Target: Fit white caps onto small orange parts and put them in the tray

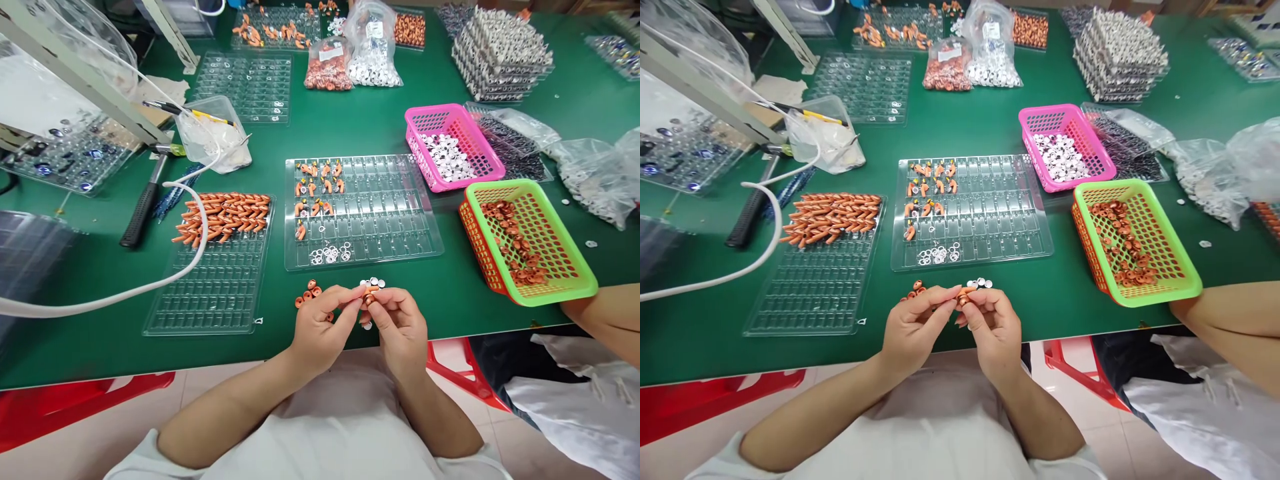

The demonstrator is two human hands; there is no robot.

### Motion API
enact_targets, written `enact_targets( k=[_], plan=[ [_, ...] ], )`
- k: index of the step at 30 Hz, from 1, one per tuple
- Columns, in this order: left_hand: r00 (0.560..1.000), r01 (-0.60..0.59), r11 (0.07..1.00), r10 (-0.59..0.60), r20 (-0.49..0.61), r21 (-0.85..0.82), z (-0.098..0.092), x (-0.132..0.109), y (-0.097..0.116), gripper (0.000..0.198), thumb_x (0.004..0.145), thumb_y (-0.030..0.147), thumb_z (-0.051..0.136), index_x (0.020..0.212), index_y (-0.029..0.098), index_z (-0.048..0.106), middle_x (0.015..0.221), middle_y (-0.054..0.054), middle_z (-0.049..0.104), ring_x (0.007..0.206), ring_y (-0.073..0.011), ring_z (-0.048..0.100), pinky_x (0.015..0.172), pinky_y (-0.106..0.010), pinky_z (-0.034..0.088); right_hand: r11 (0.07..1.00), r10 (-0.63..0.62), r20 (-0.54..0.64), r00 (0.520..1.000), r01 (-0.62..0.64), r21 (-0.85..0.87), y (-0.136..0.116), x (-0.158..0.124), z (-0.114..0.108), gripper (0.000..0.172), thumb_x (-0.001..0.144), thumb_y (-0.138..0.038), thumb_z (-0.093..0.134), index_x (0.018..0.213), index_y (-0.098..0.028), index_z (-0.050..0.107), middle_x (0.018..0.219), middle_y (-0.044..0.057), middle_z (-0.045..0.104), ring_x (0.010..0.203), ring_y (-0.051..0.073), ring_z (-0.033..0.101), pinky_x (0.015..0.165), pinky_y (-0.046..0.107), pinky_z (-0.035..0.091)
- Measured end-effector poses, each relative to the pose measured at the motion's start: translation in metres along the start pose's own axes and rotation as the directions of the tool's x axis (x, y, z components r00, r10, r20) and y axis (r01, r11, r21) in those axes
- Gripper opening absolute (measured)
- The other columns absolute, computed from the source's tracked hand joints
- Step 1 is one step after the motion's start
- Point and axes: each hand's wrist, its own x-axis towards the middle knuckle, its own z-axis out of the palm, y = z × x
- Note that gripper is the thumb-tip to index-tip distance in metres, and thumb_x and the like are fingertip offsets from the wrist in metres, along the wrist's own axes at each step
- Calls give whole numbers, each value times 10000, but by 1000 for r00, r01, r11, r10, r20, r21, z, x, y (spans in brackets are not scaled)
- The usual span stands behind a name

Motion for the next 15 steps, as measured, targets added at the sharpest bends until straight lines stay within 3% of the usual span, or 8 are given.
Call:
enact_targets(
  k=[4,8,11,15],
  plan=[
    [985,-164,986,163,51,19,-3,-1,-1,299,893,84,584,1115,203,746,843,-66,762,755,-160,680,699,-274,565,1000,2,0,1000,-2,21,3,2,-2,126,896,-296,674,990,-230,623,838,11,675,666,141,664,616,285,579],
    [966,-250,967,253,51,-43,-1,1,-1,340,875,23,601,1119,213,743,790,-46,751,719,-141,666,667,-254,559,999,1,6,1000,-2,44,6,2,-5,107,891,-280,686,974,-233,638,815,0,678,667,143,673,610,277,570],
    [960,-274,958,277,31,-84,-1,3,-3,301,848,12,646,1053,200,760,749,-35,743,680,-131,658,648,-249,556,998,-13,34,999,11,57,6,1,-5,71,901,-233,676,970,-246,663,817,-9,685,671,131,671,628,268,569],
    [970,-239,967,242,31,-82,-4,6,-5,211,824,33,696,949,186,770,780,-52,755,713,-151,676,660,-269,555,995,-96,67,993,94,30,3,2,-6,176,914,-170,648,1039,-283,700,921,3,683,714,120,659,635,257,565]
  ],
)
